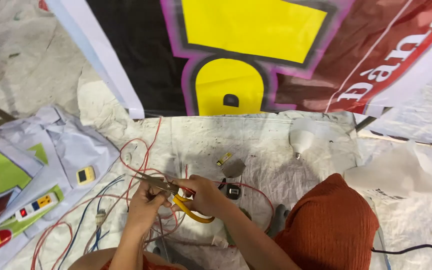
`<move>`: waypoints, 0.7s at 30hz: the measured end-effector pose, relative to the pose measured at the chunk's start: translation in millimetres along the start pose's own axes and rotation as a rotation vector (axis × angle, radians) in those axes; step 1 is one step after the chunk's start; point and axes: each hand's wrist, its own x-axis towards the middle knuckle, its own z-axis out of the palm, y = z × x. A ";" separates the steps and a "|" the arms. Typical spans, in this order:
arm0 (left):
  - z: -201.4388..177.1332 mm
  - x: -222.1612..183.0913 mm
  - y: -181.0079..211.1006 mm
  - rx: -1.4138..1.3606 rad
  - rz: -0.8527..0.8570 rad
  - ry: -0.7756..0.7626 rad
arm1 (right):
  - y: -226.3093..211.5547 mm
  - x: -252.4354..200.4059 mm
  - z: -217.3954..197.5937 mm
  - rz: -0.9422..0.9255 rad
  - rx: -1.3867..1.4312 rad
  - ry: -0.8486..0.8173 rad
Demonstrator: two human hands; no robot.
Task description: Stripping insulation from electrical wires and twisting them together to create connections.
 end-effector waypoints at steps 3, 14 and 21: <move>12.8 12.4 4.1 0.257 -0.044 0.044 | -3.7 0.1 -12.7 0.121 -0.139 0.062; 59.4 222.6 -140.8 0.868 0.123 0.059 | -25.5 -90.4 -190.5 0.421 0.438 0.730; 170.5 248.8 -81.4 -0.177 -0.330 -0.041 | 3.6 -114.9 -208.2 0.187 0.419 0.723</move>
